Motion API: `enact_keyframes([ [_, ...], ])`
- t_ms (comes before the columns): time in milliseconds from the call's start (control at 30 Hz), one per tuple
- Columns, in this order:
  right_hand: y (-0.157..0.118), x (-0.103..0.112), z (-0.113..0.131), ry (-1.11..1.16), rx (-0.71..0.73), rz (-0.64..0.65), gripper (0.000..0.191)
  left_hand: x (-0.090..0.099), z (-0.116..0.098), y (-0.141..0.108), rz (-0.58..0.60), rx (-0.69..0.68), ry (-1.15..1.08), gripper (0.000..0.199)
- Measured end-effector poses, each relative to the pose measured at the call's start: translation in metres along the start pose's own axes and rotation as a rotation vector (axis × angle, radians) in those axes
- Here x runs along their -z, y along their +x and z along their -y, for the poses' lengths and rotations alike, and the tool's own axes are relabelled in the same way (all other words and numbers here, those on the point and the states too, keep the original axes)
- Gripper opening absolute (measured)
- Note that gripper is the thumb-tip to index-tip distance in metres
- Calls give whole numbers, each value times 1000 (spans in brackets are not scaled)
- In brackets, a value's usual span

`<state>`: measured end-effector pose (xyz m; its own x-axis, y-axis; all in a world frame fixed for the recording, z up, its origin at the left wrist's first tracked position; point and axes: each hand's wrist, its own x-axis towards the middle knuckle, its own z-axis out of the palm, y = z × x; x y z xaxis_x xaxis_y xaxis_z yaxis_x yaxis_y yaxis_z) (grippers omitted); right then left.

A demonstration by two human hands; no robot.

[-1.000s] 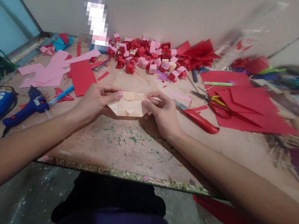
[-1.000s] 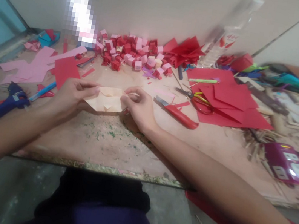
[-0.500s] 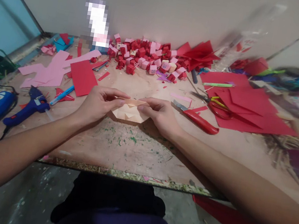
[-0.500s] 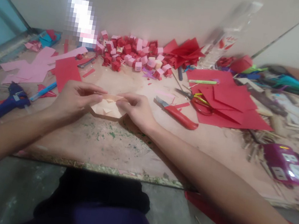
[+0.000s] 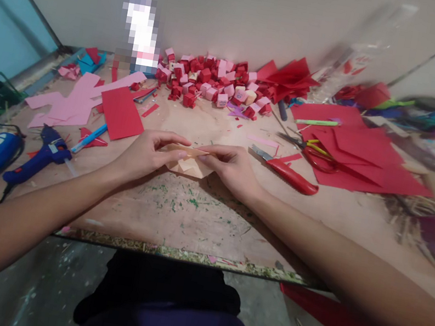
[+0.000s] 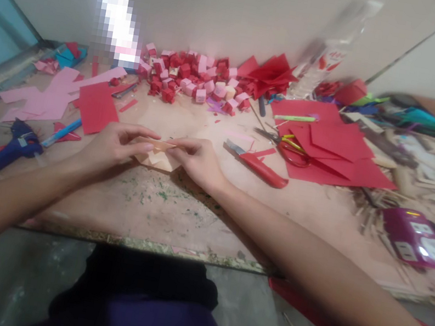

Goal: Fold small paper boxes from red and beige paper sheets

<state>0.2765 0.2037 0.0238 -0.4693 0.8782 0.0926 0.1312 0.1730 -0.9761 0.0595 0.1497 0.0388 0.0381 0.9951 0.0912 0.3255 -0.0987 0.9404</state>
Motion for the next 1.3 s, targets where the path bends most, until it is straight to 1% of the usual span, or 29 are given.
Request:
enact_keyframes([
  [133, 0, 0, 0, -28, -14, 20, 16, 1, 0, -1, 8, -16, 35, 33],
  [267, 0, 0, -1, -52, -8, 79, 15, 1, -1, -4, -3, -100, 187, 21],
  [333, 0, -1, -2, -68, -3, 93, 16, 1, 0, -5, 0, -137, 241, 17],
  [500, -1, -3, 0, -38, 16, 121, 24, 0, -1, -4, 3, -181, 291, 13],
  [600, -1, -2, 2, -22, 51, 114, 19, -1, -4, -6, 17, -200, 294, 13],
  [733, 0, 0, 3, 14, 50, 112, 14, -2, -6, -8, 73, -145, 207, 13],
  [867, -1, 1, 2, 12, 38, 85, 12, -1, -4, -8, 94, -85, 92, 21],
  [933, -1, 1, 1, 15, 32, 77, 13, 0, -3, -6, 101, -75, 60, 24],
  [1133, -2, 0, 6, -32, 24, 79, 21, 1, -6, -3, 130, -70, 53, 23],
  [1300, -4, -1, 10, -94, -21, 57, 39, 1, -8, -4, 83, -14, 71, 25],
])
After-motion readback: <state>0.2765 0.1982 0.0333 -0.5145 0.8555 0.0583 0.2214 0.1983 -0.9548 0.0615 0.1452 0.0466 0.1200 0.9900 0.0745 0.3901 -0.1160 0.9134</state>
